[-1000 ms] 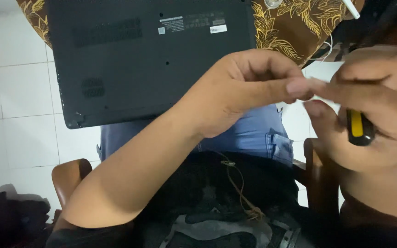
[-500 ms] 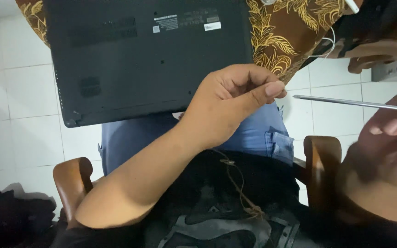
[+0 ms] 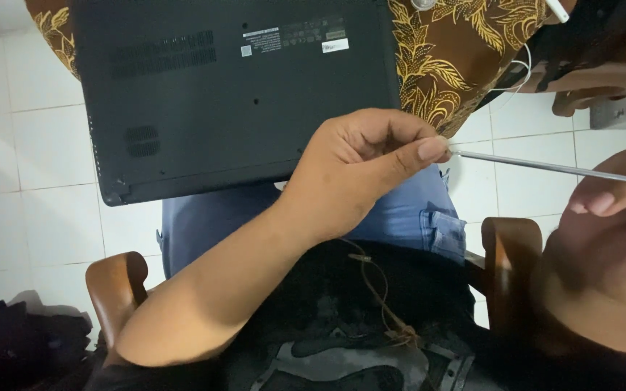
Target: Unscrewing and prying open the back panel of a laptop for repair or hardware installation.
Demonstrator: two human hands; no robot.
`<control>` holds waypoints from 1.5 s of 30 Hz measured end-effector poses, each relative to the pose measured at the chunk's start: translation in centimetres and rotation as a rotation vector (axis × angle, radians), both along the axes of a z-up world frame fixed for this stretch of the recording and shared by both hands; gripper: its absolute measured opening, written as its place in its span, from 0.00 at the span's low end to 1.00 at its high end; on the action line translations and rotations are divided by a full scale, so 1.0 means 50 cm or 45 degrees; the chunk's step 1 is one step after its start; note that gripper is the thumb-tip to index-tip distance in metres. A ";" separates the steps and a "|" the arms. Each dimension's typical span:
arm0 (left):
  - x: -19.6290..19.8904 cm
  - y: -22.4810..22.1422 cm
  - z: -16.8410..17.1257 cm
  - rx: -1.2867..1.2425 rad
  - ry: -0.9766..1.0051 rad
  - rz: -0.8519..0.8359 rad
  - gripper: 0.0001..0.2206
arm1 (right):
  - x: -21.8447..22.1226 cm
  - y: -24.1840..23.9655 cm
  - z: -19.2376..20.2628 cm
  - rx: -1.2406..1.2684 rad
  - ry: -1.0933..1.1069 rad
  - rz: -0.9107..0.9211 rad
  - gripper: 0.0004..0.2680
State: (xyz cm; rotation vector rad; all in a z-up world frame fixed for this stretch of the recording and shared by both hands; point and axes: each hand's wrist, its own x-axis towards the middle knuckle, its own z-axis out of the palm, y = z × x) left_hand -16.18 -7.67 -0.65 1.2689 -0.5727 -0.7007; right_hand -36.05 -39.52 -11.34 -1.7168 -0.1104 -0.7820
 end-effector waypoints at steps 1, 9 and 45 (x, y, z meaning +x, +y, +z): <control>-0.001 0.001 0.002 0.002 0.016 -0.006 0.14 | 0.010 0.062 0.007 0.044 -0.005 -0.022 0.19; 0.000 0.002 -0.003 -0.064 0.028 -0.008 0.12 | 0.053 0.240 0.177 -1.010 0.516 -0.361 0.26; -0.001 0.001 0.000 0.015 -0.493 0.163 0.09 | -0.010 -0.275 -0.278 0.436 0.040 1.008 0.23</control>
